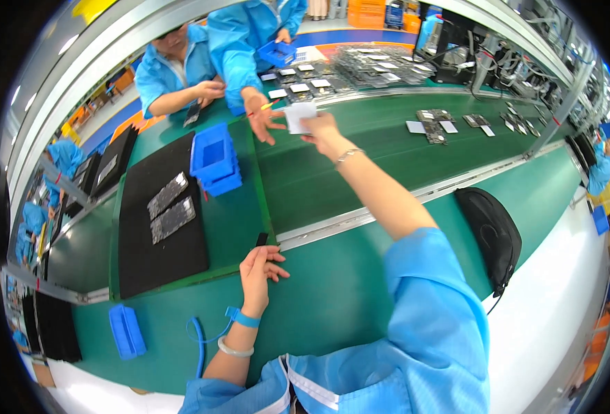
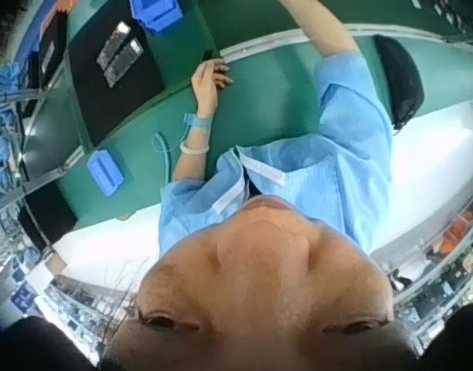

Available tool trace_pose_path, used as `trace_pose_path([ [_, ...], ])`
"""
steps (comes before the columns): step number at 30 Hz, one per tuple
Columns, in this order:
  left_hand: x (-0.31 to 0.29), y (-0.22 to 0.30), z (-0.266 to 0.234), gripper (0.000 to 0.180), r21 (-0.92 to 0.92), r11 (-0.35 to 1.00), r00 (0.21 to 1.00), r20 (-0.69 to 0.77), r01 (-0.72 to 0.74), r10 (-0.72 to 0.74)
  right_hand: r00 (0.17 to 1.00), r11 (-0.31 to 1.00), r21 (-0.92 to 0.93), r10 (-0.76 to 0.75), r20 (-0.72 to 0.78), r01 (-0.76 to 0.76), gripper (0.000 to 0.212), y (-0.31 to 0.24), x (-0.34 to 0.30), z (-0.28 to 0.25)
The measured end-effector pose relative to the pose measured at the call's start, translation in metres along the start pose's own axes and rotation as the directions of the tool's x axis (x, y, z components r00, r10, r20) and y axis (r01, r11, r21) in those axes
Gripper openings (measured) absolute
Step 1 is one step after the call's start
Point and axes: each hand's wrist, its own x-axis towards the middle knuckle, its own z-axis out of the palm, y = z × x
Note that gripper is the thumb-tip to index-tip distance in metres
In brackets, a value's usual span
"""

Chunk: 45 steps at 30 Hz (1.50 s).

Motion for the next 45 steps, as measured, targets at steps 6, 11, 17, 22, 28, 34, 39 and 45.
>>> trace_pose_path([
  [6, -0.002, 0.006, 0.008, 0.033, 0.037, 0.998, 0.997, -0.053, 0.057, -0.055, 0.997, 0.995, -0.08, -0.063, -0.042, 0.06, 0.028, 0.029, 0.056, 0.028],
  [11, -0.005, 0.007, 0.009, 0.033, 0.035, 0.998, 0.997, -0.067, 0.048, -0.045, 0.975, 0.992, 0.124, -0.062, 0.213, 0.036, 0.045, 0.021, 0.07, 0.037],
  [17, -0.005, 0.005, 0.015, 0.031, 0.091, 0.996, 0.996, -0.093, 0.012, -0.004, 0.867, 0.611, -0.752, -0.487, -0.109, 0.248, 0.063, 0.005, 0.098, -0.058],
  [22, -0.007, 0.0, 0.008, 0.03, 0.159, 0.987, 0.989, -0.136, -0.037, 0.059, 0.545, 0.352, -0.905, -0.722, -0.425, -0.239, 0.077, 0.013, 0.086, -0.184],
  [28, -0.008, -0.001, 0.012, 0.028, 0.149, 0.986, 0.987, -0.126, -0.08, 0.099, 0.58, 0.265, -0.878, -0.669, -0.465, -0.398, 0.078, 0.037, 0.054, -0.296],
  [34, -0.005, -0.007, 0.017, 0.029, 0.141, 0.984, 0.99, -0.076, -0.106, 0.117, 0.767, 0.119, -0.924, -0.524, -0.37, -0.364, 0.066, 0.021, 0.034, -0.307],
  [39, -0.005, -0.001, 0.01, 0.025, 0.132, 0.99, 0.995, -0.077, -0.048, 0.059, 0.866, 0.548, -0.829, -0.463, -0.187, 0.114, 0.053, -0.01, -0.012, -0.247],
  [45, -0.034, 0.072, 0.057, 0.054, 0.552, 0.562, 0.747, 0.185, -0.617, 0.639, 0.81, 0.696, -0.716, 0.391, 0.437, 0.051, 0.059, -0.068, -0.16, -0.138],
])
